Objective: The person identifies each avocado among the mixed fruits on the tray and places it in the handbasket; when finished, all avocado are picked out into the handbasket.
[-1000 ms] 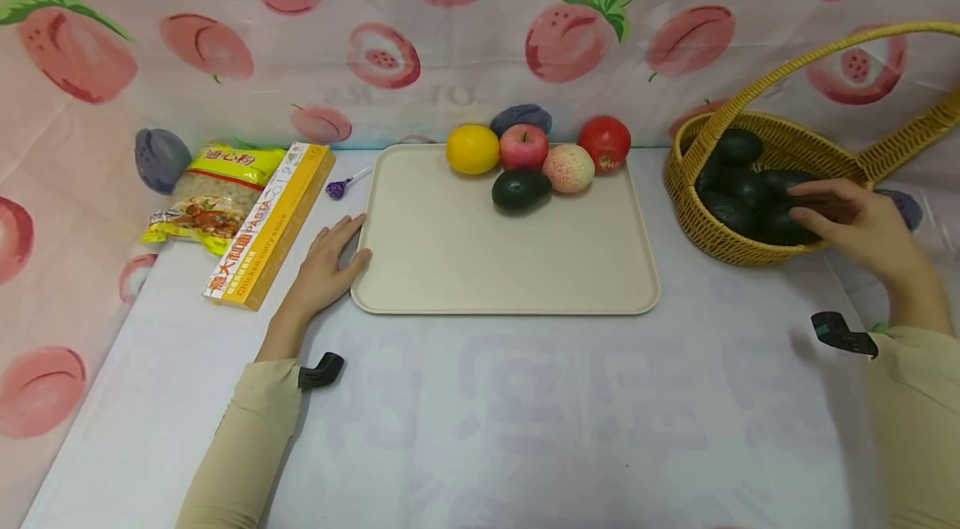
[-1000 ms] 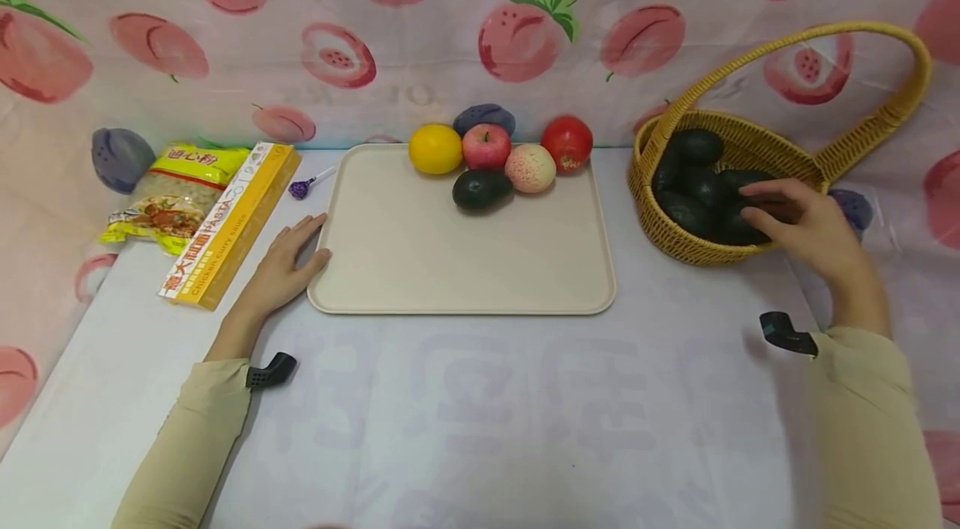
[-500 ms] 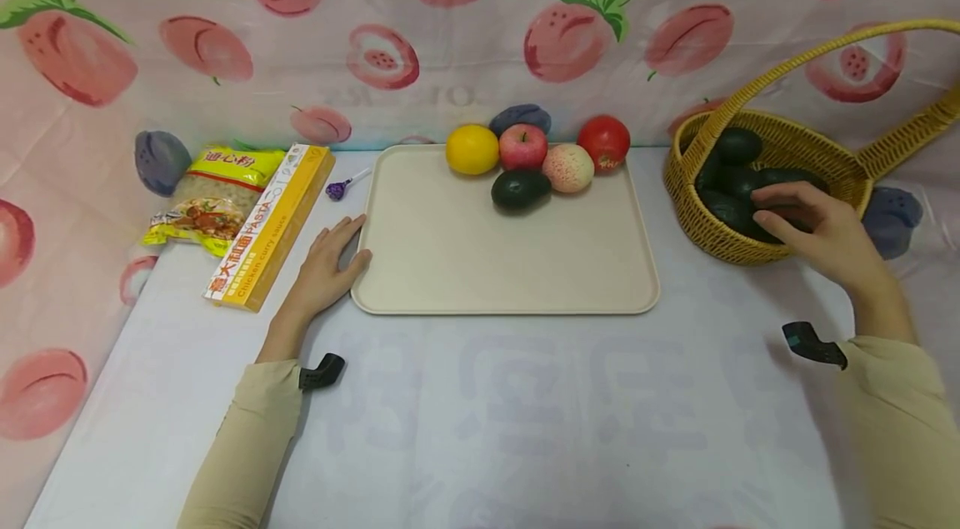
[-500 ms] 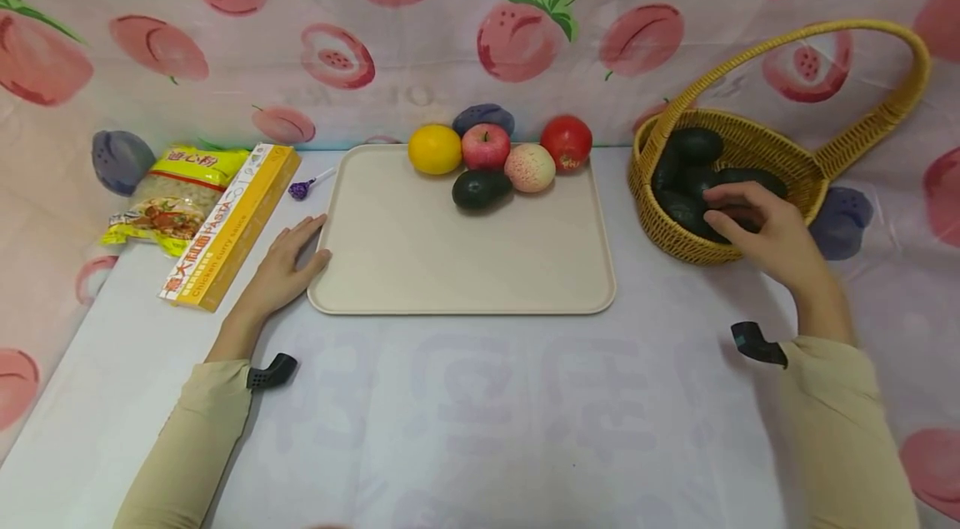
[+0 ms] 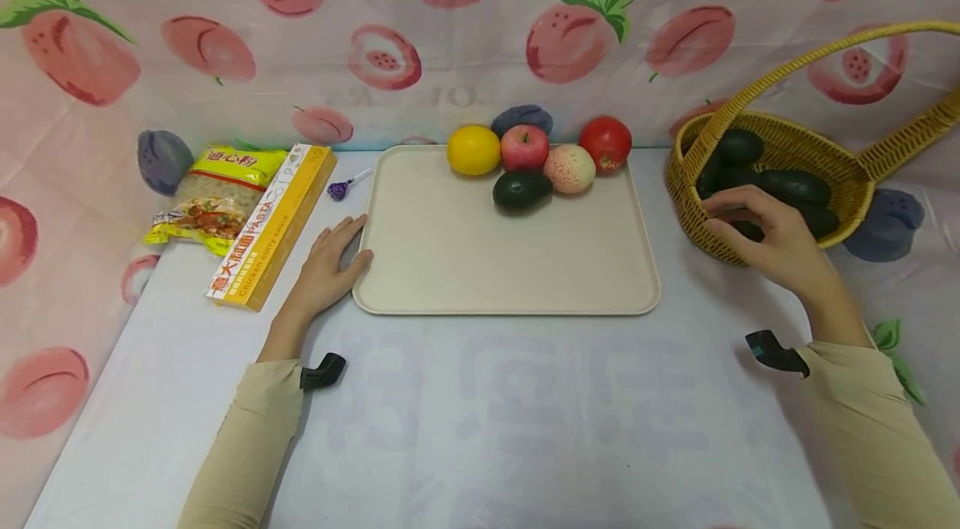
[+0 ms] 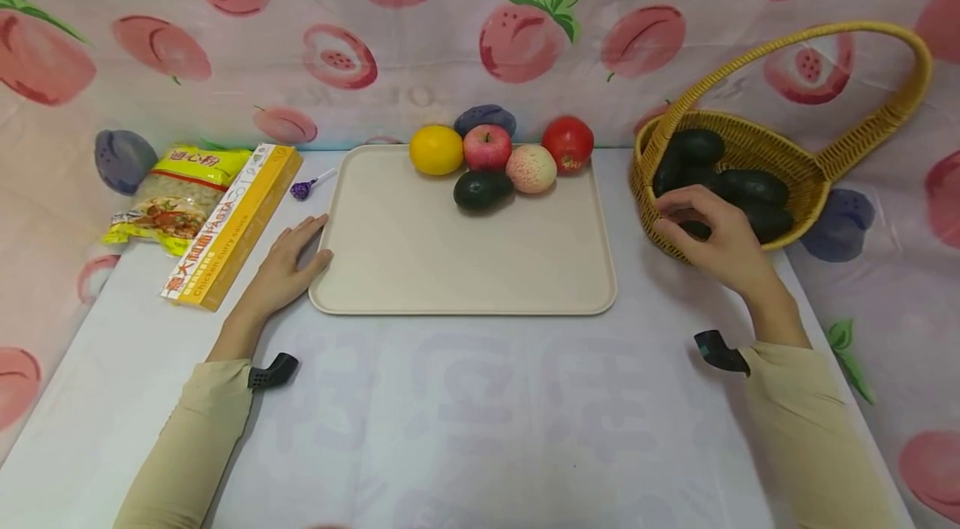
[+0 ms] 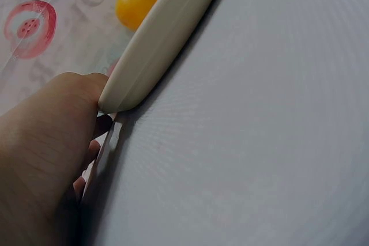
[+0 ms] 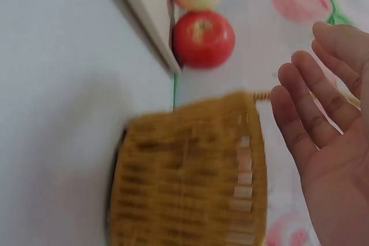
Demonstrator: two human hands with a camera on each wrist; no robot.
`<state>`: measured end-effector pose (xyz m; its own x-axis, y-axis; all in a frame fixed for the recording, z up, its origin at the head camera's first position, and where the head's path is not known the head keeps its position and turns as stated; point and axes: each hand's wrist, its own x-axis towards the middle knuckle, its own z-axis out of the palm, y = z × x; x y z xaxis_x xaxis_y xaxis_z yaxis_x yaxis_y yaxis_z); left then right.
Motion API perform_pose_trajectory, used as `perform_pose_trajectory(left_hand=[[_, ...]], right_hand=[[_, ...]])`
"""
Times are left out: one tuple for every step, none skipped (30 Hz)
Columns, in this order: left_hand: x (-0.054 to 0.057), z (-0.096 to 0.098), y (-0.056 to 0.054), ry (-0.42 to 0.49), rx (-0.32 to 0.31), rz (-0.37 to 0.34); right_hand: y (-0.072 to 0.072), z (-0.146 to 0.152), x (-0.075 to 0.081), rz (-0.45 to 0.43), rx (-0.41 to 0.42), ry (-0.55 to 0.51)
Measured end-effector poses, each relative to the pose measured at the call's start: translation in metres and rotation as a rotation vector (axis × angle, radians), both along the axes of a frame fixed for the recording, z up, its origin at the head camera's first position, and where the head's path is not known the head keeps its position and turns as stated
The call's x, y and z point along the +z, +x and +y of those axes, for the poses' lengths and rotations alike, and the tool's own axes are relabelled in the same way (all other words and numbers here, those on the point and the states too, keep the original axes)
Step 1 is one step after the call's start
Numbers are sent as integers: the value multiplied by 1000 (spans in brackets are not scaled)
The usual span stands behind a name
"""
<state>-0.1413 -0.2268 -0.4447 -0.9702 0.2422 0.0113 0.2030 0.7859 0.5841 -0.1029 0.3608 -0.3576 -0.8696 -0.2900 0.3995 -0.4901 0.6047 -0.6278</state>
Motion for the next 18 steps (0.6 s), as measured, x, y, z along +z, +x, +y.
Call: perform_pose_trajectory(left_hand=[[0, 0, 0, -1, -1, 0], [0, 0, 0, -1, -1, -2], [0, 0, 0, -2, 0, -2], [0, 0, 0, -2, -1, -3], [0, 0, 0, -2, -1, -3], [0, 0, 0, -2, -4, -3], [0, 0, 0, -1, -3, -5], [0, 0, 0, 1, -3, -4], [0, 0, 0, 3, -3, -1], [0, 0, 0, 4, -6, 1], [-1, 0, 0, 6, -5, 5], [-1, -1, 0, 8, -7, 7], [-1, 0, 0, 8, -4, 9], [-1, -1, 0, 10, -8, 11], [-1, -1, 0, 10, -6, 11], [-1, 0, 0, 12, -7, 10], [-1, 0, 0, 12, -5, 10], [-1, -1, 1, 12, -7, 8]], right_hand=[[-1, -4, 0, 3, 6, 1], [-2, -9, -1, 1, 8, 6], [-2, -13, -1, -2, 9, 15], [-3, -17, -1, -13, 10, 21], [-4, -22, -1, -19, 11, 29], [-5, -26, -1, -21, 18, 35], [-6, -30, -2, -25, 22, 42], [-8, -35, -2, -34, 25, 53], [-10, -39, -2, -41, 28, 60], [-12, -44, -1, -47, 32, 68], [-14, -48, -2, -48, 31, 84], [-16, -52, -2, -53, 33, 93], [-19, -56, -3, -54, 36, 101], [-22, -60, -3, -52, 41, 104], [-25, -64, -4, -47, 48, 102], [-27, -67, -5, -41, 55, 98], [-30, -71, -6, -35, 64, 94], [-32, -74, -7, -28, 72, 85]])
